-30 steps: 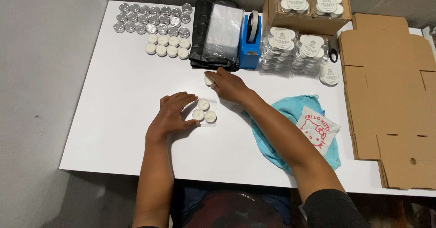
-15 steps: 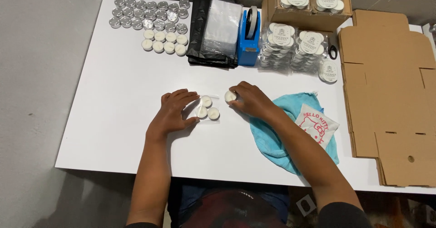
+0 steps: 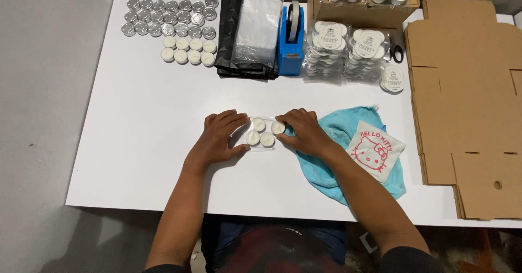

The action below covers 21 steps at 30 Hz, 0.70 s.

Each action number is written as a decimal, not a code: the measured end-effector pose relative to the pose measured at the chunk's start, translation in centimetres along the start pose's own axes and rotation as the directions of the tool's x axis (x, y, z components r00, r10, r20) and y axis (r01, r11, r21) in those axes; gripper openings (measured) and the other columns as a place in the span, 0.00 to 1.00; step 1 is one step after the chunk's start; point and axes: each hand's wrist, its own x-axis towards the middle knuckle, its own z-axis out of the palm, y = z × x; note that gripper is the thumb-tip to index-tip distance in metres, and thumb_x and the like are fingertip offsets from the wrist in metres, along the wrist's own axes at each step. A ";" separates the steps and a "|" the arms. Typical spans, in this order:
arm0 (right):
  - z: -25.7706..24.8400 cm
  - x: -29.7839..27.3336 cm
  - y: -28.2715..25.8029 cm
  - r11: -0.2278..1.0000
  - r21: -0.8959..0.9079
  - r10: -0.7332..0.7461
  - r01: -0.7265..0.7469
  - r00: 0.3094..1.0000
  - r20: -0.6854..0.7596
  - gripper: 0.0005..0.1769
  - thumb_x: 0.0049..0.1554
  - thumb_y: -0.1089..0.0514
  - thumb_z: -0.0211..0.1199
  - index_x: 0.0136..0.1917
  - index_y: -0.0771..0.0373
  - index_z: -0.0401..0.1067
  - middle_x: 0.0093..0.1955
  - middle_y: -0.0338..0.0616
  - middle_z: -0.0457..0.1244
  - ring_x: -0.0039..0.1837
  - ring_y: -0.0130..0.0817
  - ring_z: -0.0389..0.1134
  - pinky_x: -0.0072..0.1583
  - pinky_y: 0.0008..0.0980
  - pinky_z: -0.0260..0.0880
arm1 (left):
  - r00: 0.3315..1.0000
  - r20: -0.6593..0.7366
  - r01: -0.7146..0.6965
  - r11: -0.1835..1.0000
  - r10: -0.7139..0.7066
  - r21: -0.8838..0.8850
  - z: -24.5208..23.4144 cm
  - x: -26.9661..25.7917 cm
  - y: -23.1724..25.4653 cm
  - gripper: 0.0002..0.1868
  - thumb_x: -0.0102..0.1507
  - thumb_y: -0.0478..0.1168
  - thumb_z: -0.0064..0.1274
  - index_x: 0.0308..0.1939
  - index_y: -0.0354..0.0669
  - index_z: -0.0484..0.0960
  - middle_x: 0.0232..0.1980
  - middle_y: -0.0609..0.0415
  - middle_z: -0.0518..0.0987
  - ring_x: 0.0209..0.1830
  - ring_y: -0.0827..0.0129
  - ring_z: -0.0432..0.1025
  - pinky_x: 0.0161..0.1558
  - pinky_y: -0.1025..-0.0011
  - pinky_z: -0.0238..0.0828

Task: Cleaning small tealight candles with a cloth and packing them into small plastic bags.

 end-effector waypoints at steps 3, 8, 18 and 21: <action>0.2 0.0 0.0 0.999 0.052 0.014 -0.013 1.000 -0.007 0.27 0.61 0.46 0.65 0.70 0.56 0.68 0.58 0.43 0.65 0.67 0.42 0.63 0.70 0.47 0.53 | 1.000 0.001 -0.008 1.000 0.008 0.016 0.2 0.1 0.0 0.37 0.56 0.65 0.59 0.68 0.60 0.77 0.70 0.61 0.76 0.75 0.63 0.61 0.71 0.49 0.49; 1.1 0.1 0.7 0.986 0.163 0.042 -0.025 0.994 -0.104 0.22 0.59 0.46 0.68 0.62 0.56 0.70 0.53 0.41 0.68 0.63 0.40 0.66 0.68 0.46 0.54 | 1.000 -0.007 -0.012 1.000 0.012 0.020 0.3 0.3 0.3 0.38 0.56 0.66 0.59 0.68 0.60 0.76 0.69 0.61 0.77 0.75 0.63 0.62 0.71 0.49 0.50; 2.1 0.5 1.8 0.989 0.145 0.026 0.001 0.983 -0.181 0.17 0.59 0.44 0.69 0.55 0.53 0.71 0.50 0.39 0.68 0.62 0.39 0.67 0.67 0.44 0.58 | 0.999 -0.026 -0.022 1.000 0.022 0.019 0.2 0.3 0.8 0.38 0.56 0.66 0.59 0.68 0.60 0.77 0.69 0.60 0.77 0.74 0.63 0.63 0.70 0.49 0.51; 2.0 0.4 1.7 0.989 0.151 0.024 0.001 0.985 -0.169 0.16 0.59 0.45 0.69 0.54 0.53 0.71 0.50 0.39 0.68 0.63 0.40 0.66 0.67 0.43 0.57 | 0.999 -0.026 -0.018 1.000 0.018 0.004 -0.1 0.3 1.1 0.38 0.56 0.66 0.60 0.68 0.59 0.77 0.69 0.59 0.77 0.74 0.62 0.64 0.71 0.49 0.50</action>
